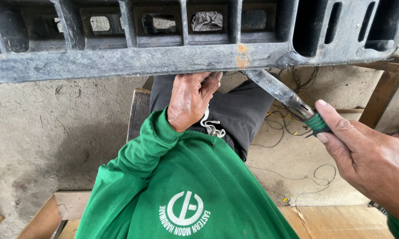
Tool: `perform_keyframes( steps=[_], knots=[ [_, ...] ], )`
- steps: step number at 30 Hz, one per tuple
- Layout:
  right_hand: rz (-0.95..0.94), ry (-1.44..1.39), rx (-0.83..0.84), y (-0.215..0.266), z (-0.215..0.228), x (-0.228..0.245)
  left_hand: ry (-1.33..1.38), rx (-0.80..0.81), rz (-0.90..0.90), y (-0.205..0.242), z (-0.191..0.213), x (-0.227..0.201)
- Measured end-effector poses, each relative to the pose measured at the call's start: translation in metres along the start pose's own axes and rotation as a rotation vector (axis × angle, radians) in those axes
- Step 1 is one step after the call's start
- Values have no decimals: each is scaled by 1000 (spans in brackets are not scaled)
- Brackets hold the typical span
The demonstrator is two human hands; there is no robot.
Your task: The person uses a hot soldering tool to melt and fuse together broken sections of a black plastic crate.
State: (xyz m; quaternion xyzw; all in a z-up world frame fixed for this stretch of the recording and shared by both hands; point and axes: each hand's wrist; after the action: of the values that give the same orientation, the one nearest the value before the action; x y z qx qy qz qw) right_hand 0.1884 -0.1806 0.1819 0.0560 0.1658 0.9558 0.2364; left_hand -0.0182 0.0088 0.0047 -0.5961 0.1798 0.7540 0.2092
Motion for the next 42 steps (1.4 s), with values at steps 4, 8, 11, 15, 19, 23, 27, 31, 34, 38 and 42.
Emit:
perform_keyframes(
  steps=[4,8,11,15,19,23,27,31,34,38,42],
  knots=[
    [-23,66,89,4,2,-2,29,-5,-15,1,1,2],
    [81,-67,-52,25,-18,-20,19,-5,-118,0,3,2],
    [-166,-361,5,47,-59,-36,66,80,82,-1,8,-5],
    [-255,-944,-195,73,-139,-21,-263,-124,-275,15,22,-26],
    [-400,-1373,-338,88,-205,22,-537,-145,-550,11,36,-35],
    [-479,-1599,-411,96,-242,55,-898,-181,-815,-41,29,-6],
    [-506,-1727,-441,100,-256,63,-1061,-98,-905,-83,16,17],
    [-505,-1757,-443,102,-264,55,-1026,-55,-920,-73,14,22],
    [-474,-1759,-473,102,-264,49,-841,-97,-927,-43,14,2],
    [-450,-1753,-494,99,-265,34,-549,-141,-807,10,-13,-38],
    [-438,-1787,-494,98,-268,26,-571,-168,-808,6,-42,-36]
  ],
)
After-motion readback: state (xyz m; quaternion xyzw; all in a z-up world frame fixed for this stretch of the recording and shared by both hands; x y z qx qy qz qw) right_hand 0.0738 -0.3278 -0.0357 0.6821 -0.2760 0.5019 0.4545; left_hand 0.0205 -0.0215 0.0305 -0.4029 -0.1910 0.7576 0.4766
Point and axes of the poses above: each hand's wrist, its own y-axis away from the middle knuckle, its own z-axis out of the back of the hand, x = y × z, and after that the axes turned 14 degrees about -x, right-handed
